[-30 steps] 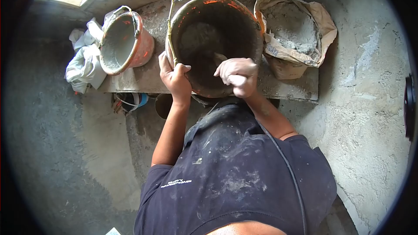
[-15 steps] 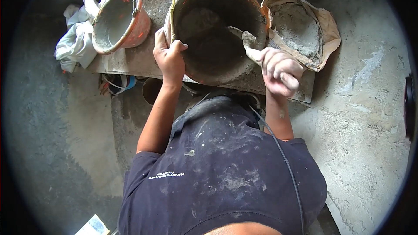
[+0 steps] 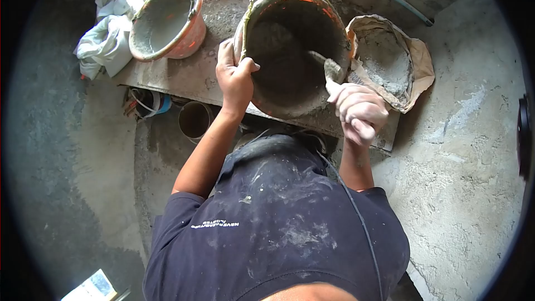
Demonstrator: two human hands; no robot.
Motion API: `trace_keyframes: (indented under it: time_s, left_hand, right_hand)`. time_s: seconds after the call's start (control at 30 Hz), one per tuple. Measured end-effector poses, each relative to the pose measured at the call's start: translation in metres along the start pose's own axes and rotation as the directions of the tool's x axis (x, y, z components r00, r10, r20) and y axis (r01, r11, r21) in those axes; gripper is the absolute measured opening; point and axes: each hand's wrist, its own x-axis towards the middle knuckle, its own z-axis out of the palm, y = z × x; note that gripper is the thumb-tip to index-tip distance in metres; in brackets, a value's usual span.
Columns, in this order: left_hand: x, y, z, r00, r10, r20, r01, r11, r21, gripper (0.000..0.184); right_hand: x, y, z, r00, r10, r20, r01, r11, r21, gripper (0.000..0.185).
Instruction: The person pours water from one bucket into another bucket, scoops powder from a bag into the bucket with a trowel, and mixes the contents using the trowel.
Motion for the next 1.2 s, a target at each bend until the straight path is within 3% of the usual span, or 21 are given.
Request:
trace_keyframes:
  time_s: [0.1, 0.17, 0.23, 0.27, 0.33, 0.37, 0.43, 0.57, 0.73, 0.87, 0.93, 1.03, 1.2]
  left_hand:
    - [0.003, -0.011, -0.007, 1.000, -0.022, 0.002, 0.022, 0.999, -0.042, 0.046]
    - [0.002, -0.011, -0.006, 0.999, -0.039, 0.009, 0.039, 0.998, -0.057, 0.046]
    - [-0.005, -0.005, 0.001, 0.998, 0.057, 0.001, -0.057, 0.996, 0.073, 0.048]
    - [-0.008, -0.003, 0.001, 0.999, 0.038, 0.018, -0.039, 0.994, 0.102, 0.051]
    - [-0.012, 0.005, 0.003, 0.998, 0.052, 0.017, -0.053, 0.995, 0.086, 0.052]
    - [-0.013, 0.007, 0.004, 0.998, 0.061, 0.019, -0.062, 0.995, 0.076, 0.053]
    - [-0.013, 0.003, 0.002, 0.995, 0.092, 0.033, -0.095, 0.990, 0.100, 0.056]
    - [-0.015, 0.000, 0.002, 0.995, 0.097, 0.014, -0.098, 0.990, 0.102, 0.055]
    - [-0.015, 0.004, 0.001, 0.994, 0.103, 0.020, -0.104, 0.991, 0.087, 0.054]
    - [-0.015, 0.000, 0.000, 0.993, 0.119, 0.026, -0.120, 0.991, 0.052, 0.055]
    - [-0.015, -0.003, 0.000, 0.996, 0.083, 0.024, -0.083, 0.996, 0.027, 0.055]
    - [-0.014, 0.000, 0.000, 0.997, 0.060, 0.040, -0.061, 0.998, 0.029, 0.055]
    - [-0.009, 0.001, 0.002, 0.999, 0.027, 0.045, -0.026, 1.000, -0.006, 0.055]
  right_hand:
    - [0.006, 0.003, -0.007, 0.999, -0.047, -0.017, 0.047, 0.999, 0.014, 0.015]
    - [0.000, 0.026, -0.019, 0.998, -0.044, -0.037, 0.039, 0.992, -0.118, 0.021]
    - [-0.002, 0.031, -0.025, 0.998, -0.047, -0.037, 0.043, 0.994, -0.104, 0.021]
    - [-0.007, 0.033, -0.027, 0.972, -0.064, -0.225, 0.041, 0.994, -0.106, 0.020]
    - [-0.003, 0.033, -0.030, 0.795, -0.042, -0.606, -0.004, 0.997, -0.073, 0.018]
    - [0.000, 0.029, -0.034, 0.591, 0.058, -0.805, -0.091, 0.996, 0.005, 0.019]
    - [0.012, 0.020, -0.050, 0.322, 0.217, -0.922, -0.069, 0.976, 0.206, 0.021]
    - [0.018, 0.014, -0.073, 0.154, 0.347, -0.925, -0.004, 0.936, 0.351, 0.020]
    - [0.020, -0.008, -0.110, 0.095, 0.389, -0.916, 0.091, 0.913, 0.397, 0.027]
    - [0.034, -0.044, -0.133, 0.071, 0.292, -0.954, 0.188, 0.935, 0.300, 0.037]
    - [0.049, -0.057, -0.130, 0.043, 0.057, -0.997, 0.136, 0.989, 0.062, 0.042]
    - [0.058, -0.058, -0.136, 0.060, -0.106, -0.993, 0.042, 0.994, -0.104, 0.044]
    - [0.058, -0.031, -0.151, 0.100, -0.211, -0.972, -0.099, 0.970, -0.221, 0.043]
